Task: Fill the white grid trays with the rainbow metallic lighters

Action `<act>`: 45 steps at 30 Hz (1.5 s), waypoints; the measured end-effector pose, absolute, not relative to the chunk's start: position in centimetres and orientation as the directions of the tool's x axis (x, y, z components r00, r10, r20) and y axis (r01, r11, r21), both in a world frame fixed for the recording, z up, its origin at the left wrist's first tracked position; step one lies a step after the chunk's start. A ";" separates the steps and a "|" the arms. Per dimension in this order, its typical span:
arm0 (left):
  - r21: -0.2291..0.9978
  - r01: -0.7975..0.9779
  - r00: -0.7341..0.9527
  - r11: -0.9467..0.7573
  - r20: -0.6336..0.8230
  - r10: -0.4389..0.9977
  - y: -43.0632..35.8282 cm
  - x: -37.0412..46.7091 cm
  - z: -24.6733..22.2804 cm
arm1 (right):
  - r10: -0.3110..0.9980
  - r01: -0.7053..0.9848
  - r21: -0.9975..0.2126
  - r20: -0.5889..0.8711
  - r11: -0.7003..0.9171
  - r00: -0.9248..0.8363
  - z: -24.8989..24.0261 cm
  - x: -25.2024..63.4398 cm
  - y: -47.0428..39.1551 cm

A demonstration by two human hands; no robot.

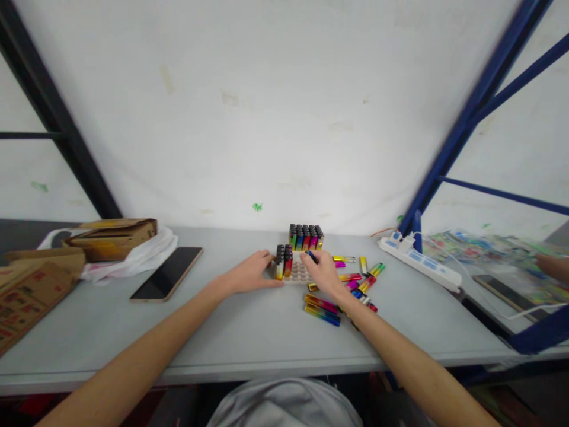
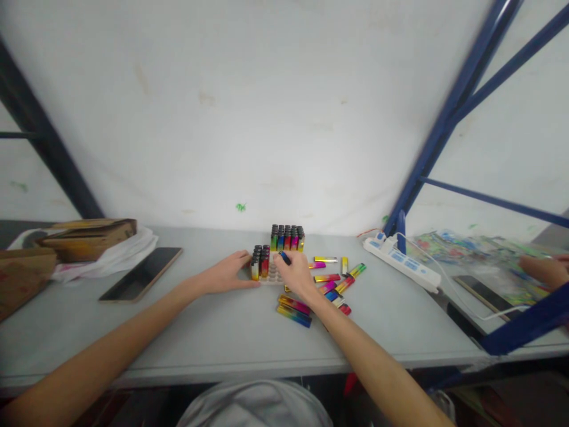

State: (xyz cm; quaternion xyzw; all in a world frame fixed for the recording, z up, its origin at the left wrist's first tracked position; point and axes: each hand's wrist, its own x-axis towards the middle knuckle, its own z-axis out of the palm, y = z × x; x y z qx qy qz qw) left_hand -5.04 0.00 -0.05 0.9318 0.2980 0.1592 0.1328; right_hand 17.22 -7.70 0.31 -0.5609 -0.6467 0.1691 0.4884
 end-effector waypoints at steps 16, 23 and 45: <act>0.328 0.524 0.773 -0.786 0.204 0.600 -0.4 -5.0 0.4 | 0.792 0.677 -0.475 0.545 0.563 -0.276 1.9 18.5 -8.7; 0.344 0.523 0.766 -0.780 0.211 0.607 -0.5 -4.9 0.6 | 0.839 0.678 -0.526 0.474 0.514 -0.268 1.7 18.5 -8.6; 0.265 0.606 0.708 -0.750 0.251 0.660 -0.5 -4.4 0.1 | 0.943 0.872 -0.416 0.305 0.260 -0.136 3.2 34.8 -7.2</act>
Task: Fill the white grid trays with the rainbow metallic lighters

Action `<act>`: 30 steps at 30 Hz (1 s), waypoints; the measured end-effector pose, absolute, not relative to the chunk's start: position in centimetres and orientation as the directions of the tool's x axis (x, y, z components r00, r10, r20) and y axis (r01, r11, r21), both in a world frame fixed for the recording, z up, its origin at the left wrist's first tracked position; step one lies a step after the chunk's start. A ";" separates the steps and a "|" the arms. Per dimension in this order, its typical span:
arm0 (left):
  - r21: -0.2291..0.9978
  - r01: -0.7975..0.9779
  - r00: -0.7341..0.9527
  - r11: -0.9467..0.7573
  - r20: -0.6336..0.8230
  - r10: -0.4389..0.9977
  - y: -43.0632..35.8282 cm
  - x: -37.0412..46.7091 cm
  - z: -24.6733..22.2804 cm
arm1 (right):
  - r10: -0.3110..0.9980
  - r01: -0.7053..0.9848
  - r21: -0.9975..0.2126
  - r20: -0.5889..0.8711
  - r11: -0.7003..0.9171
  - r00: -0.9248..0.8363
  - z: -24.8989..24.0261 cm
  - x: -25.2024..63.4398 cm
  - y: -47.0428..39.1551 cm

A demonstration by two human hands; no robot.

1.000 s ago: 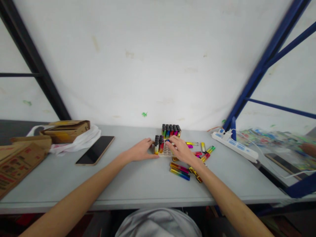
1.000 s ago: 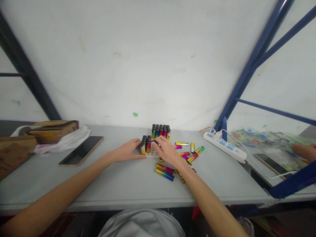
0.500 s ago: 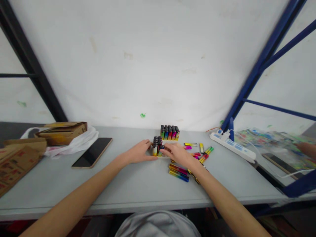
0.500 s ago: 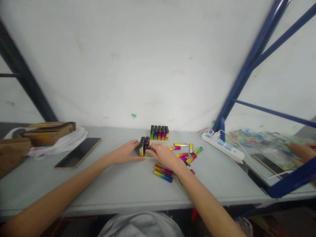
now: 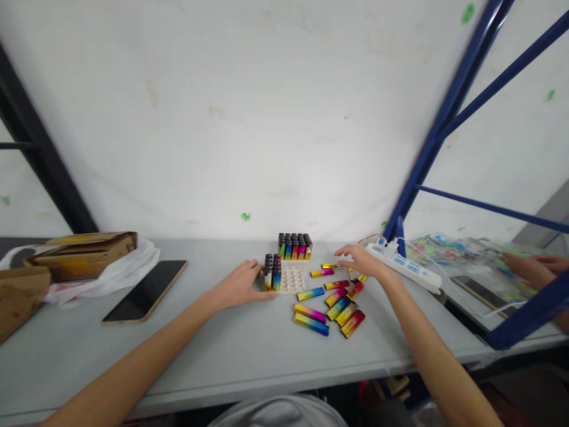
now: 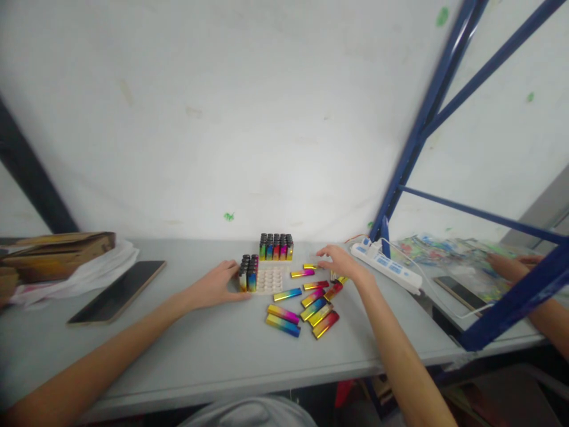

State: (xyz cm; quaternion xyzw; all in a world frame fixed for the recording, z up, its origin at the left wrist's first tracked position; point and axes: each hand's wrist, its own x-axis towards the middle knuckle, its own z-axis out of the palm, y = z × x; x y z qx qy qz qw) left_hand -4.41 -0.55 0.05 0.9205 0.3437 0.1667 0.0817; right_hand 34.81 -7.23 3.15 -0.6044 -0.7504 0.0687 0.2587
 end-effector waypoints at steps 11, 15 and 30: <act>0.313 0.603 0.698 -0.734 0.239 0.675 1.0 -5.0 -0.4 | 0.953 0.642 -0.722 0.299 0.259 -0.048 0.6 35.8 -6.8; 0.324 0.588 0.710 -0.741 0.233 0.665 1.4 -5.5 -0.2 | 0.922 0.352 -0.906 0.323 0.235 0.214 2.1 34.1 -6.8; 0.359 0.553 0.734 -0.752 0.217 0.643 0.6 -5.8 0.6 | 0.969 0.009 -0.970 0.245 0.245 0.040 4.2 19.9 -5.6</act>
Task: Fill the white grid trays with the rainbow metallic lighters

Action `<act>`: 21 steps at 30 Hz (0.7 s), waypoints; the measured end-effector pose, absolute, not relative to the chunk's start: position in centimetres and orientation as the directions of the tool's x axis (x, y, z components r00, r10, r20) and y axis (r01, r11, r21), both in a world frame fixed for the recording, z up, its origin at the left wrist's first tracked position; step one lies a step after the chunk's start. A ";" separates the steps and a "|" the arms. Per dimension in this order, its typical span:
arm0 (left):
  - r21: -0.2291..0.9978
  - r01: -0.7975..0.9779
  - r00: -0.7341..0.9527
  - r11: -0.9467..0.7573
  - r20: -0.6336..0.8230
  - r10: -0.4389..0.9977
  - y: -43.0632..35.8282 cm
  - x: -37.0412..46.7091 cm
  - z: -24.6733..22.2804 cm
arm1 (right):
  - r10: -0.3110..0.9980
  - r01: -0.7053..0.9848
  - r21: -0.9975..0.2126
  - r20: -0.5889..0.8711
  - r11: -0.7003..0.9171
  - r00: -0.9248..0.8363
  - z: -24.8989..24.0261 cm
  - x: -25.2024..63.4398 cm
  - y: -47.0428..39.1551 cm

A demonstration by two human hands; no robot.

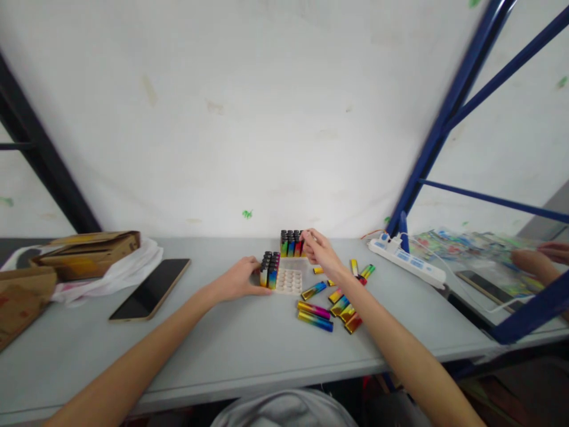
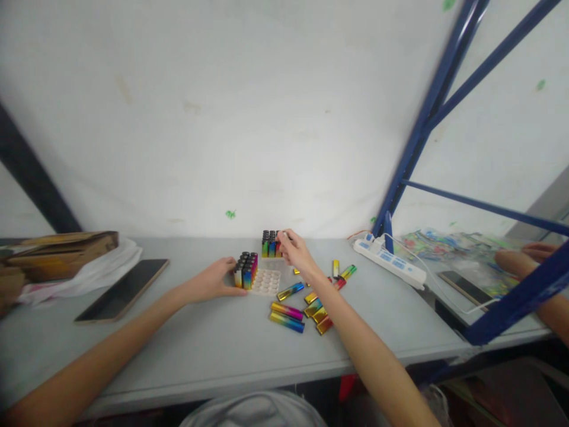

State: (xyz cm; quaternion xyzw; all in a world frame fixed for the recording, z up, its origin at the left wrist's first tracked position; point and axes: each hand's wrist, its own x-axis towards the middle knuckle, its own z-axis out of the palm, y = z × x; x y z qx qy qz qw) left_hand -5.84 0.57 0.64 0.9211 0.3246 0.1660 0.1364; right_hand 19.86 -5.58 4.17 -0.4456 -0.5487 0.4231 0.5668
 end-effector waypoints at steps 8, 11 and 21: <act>0.351 0.549 0.733 -0.759 0.235 0.639 -0.1 -4.7 -0.1 | 0.896 0.501 -0.829 0.393 0.249 0.206 0.6 19.0 -5.6; 0.356 0.546 0.731 -0.758 0.241 0.639 0.0 -4.7 -0.2 | 0.893 0.561 -0.796 0.399 0.226 0.206 0.3 18.9 -5.7; 0.387 0.529 0.751 -0.755 0.202 0.629 0.3 -4.9 0.3 | 0.903 0.478 -0.782 0.426 0.401 -0.059 0.3 19.1 -6.0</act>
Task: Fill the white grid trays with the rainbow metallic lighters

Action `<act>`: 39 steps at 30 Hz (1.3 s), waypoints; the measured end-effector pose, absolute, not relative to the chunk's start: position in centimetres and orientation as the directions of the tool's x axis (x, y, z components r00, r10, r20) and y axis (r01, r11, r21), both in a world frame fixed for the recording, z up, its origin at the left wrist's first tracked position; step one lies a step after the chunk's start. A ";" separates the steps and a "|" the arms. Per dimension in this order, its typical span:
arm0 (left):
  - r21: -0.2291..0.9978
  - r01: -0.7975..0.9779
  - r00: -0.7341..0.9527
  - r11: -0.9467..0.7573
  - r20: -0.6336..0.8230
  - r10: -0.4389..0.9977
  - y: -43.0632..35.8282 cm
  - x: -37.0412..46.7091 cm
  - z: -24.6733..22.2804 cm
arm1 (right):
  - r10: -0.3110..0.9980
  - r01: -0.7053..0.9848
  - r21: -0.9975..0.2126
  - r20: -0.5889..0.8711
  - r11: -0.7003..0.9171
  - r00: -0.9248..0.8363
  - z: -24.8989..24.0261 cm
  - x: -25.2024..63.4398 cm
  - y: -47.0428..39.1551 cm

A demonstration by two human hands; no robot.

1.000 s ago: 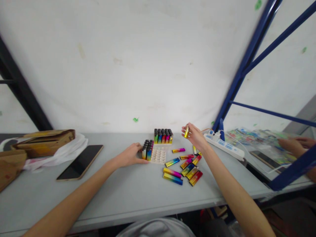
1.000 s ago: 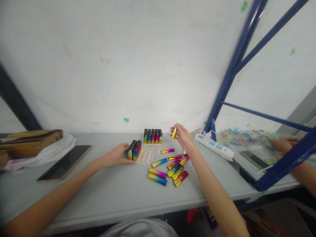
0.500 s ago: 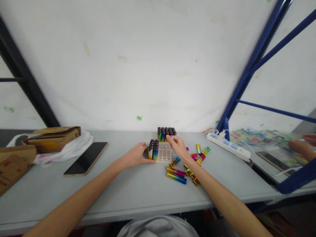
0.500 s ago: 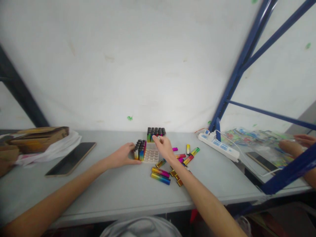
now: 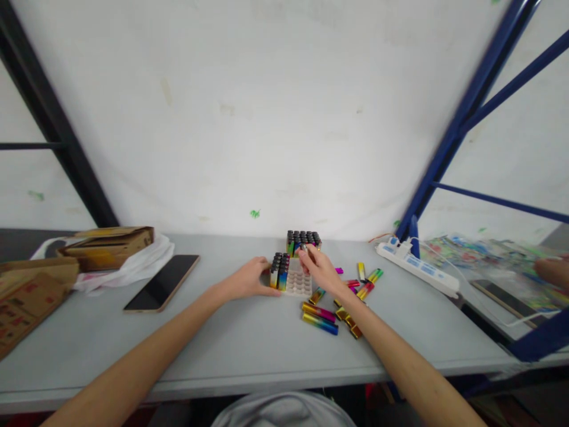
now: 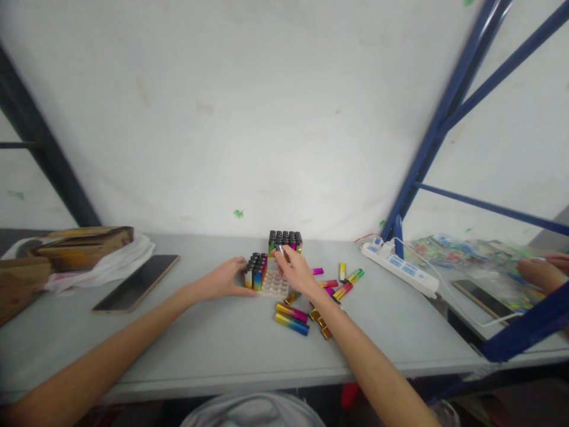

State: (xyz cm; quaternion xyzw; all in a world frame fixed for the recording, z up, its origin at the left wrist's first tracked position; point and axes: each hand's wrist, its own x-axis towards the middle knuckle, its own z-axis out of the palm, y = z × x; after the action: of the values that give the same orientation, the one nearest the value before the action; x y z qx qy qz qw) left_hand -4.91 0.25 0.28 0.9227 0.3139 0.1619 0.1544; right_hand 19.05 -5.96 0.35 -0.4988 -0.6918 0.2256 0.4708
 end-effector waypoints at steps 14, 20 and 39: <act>0.392 0.543 0.749 -0.743 0.174 0.639 -0.1 -4.9 0.7 | 0.864 0.750 -0.474 0.433 0.461 -0.258 -0.2 20.4 -5.0; 0.380 0.539 0.751 -0.752 0.189 0.633 -0.2 -4.9 0.7 | 0.811 0.797 -0.275 0.428 0.537 -0.399 -1.0 20.1 -4.1; 0.368 0.552 0.755 -0.748 0.160 0.636 0.2 -5.0 0.5 | 0.951 0.817 -0.488 0.125 0.307 -0.282 1.2 32.8 -5.5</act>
State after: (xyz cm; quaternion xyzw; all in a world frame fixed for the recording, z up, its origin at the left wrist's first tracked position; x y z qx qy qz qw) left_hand -5.04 0.19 0.51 0.9246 0.3213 0.1386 0.1507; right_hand 32.84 -5.46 1.16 -0.5644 -0.7831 0.1674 0.2004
